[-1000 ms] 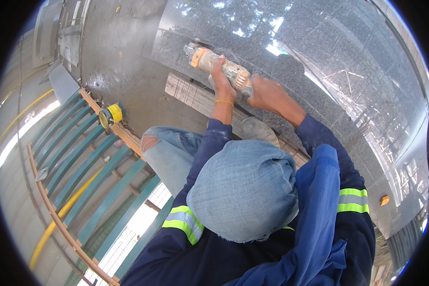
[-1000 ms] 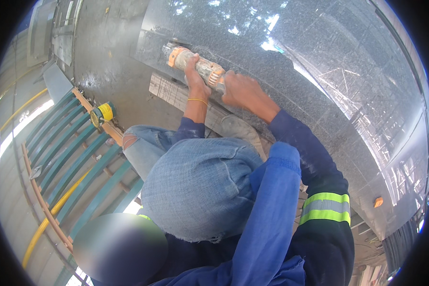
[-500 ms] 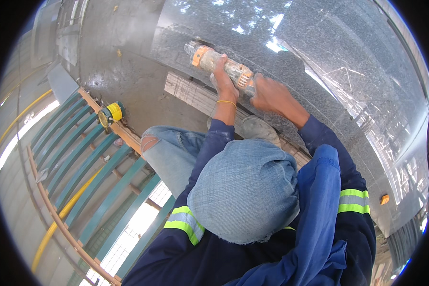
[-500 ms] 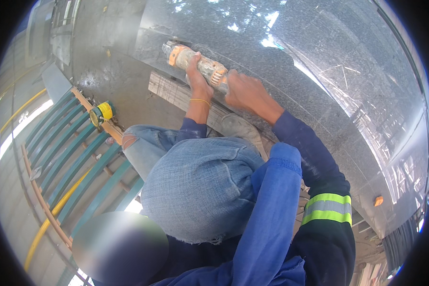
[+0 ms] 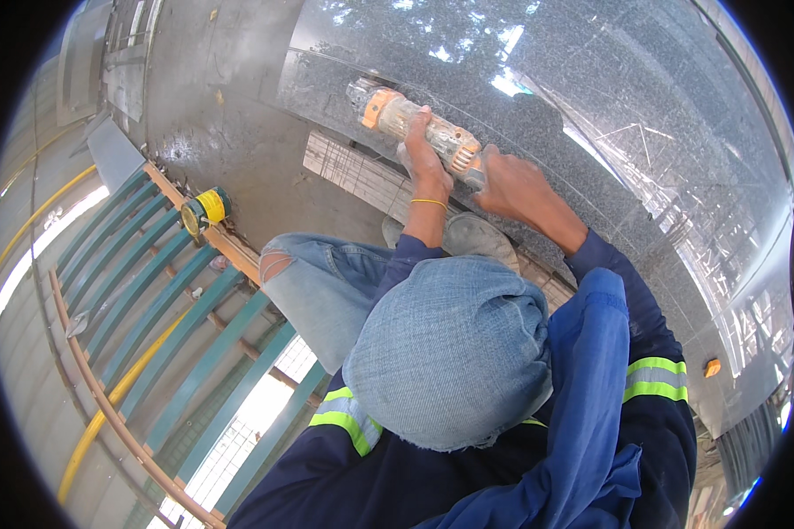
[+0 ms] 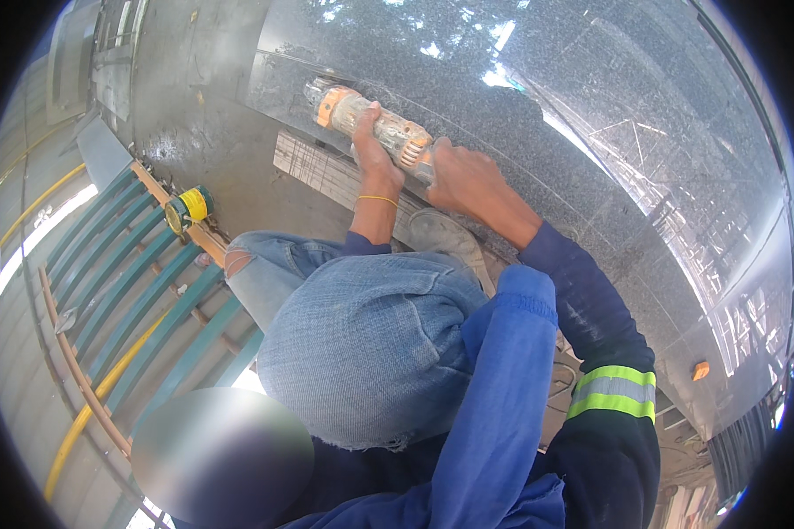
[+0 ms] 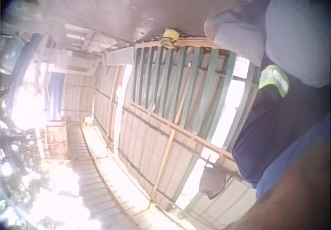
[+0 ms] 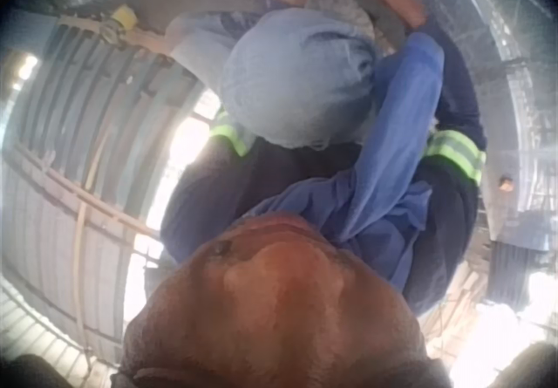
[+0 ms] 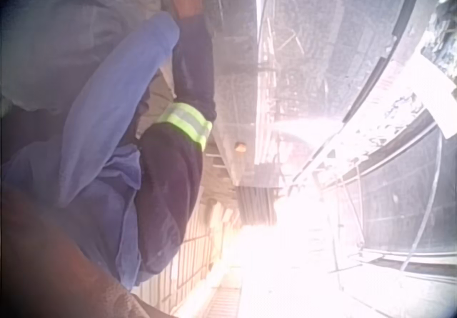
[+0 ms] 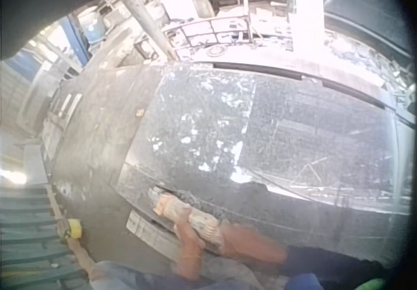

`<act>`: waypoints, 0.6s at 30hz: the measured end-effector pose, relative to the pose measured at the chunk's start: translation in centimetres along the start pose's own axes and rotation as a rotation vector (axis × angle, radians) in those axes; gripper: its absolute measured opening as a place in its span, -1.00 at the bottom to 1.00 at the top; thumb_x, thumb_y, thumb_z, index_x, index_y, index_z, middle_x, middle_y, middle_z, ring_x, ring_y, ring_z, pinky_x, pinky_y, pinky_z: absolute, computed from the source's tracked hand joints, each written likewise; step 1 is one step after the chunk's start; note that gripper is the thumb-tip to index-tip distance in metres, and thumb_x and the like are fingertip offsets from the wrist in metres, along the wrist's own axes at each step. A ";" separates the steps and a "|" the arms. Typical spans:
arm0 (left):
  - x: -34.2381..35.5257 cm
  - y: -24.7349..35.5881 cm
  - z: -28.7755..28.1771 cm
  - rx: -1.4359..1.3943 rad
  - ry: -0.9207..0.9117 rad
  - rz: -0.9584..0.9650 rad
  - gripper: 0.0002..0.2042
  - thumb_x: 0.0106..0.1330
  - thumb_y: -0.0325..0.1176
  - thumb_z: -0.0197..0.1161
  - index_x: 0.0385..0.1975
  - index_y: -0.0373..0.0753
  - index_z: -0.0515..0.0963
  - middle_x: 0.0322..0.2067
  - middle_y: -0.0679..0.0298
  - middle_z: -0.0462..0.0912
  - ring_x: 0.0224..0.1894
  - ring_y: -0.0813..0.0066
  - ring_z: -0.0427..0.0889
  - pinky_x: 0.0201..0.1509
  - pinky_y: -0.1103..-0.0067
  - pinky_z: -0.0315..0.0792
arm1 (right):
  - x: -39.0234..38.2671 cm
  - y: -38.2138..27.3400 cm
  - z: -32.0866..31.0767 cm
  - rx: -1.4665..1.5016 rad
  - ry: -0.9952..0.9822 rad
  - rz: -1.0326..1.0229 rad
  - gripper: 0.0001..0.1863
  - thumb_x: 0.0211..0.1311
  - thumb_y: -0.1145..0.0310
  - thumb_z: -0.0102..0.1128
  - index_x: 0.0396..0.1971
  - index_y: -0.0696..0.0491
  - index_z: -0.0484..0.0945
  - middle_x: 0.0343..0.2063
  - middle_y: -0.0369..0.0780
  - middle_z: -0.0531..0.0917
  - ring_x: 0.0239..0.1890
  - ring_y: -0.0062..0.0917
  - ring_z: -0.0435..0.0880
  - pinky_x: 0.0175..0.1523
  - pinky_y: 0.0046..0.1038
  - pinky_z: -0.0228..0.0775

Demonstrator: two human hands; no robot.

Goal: The person uses a handheld power tool to cut a large stone slab resting on wooden supports. The person moves the tool along the slab's surface, generating dust as the cut progresses.

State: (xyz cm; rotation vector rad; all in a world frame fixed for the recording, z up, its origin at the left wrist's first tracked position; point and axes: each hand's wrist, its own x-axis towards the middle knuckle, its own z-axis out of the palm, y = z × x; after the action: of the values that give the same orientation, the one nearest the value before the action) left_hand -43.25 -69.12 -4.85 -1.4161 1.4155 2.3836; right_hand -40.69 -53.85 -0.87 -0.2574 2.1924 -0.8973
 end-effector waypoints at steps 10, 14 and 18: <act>2.1 0.4 -0.4 0.001 -0.002 0.027 -0.57 0.21 -0.23 0.32 -0.01 -0.35 0.47 -0.23 0.24 0.51 -0.22 0.35 0.61 -0.14 0.36 0.56 | 1.6 -0.5 0.1 0.050 0.050 -0.039 -0.71 -0.02 0.48 0.14 -0.29 0.35 0.47 -0.39 0.22 0.66 -0.25 0.09 0.72 -0.13 -0.03 0.54; 2.6 0.7 -0.6 0.001 0.010 0.011 -0.57 0.20 -0.22 0.34 -0.02 -0.34 0.47 -0.24 0.24 0.51 -0.22 0.35 0.61 -0.14 0.36 0.56 | 2.1 -0.7 0.1 0.039 0.041 -0.040 -0.69 -0.01 0.46 0.16 -0.26 0.34 0.48 -0.38 0.22 0.67 -0.24 0.07 0.72 -0.12 -0.04 0.55; 1.0 0.6 -0.1 0.005 0.024 -0.018 -0.60 0.21 -0.22 0.31 0.00 -0.22 0.44 -0.26 0.25 0.50 -0.25 0.29 0.62 -0.14 0.31 0.59 | 0.9 -0.7 -0.4 0.038 -0.009 -0.008 -0.66 -0.03 0.45 0.21 -0.24 0.33 0.48 -0.36 0.21 0.68 -0.23 0.06 0.73 -0.10 -0.05 0.56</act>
State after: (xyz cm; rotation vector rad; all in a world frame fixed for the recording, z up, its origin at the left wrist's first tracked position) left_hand -44.00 -69.93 -5.19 -1.4555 1.4062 2.3588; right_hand -41.70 -54.54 -0.69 -0.2510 2.1650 -0.9394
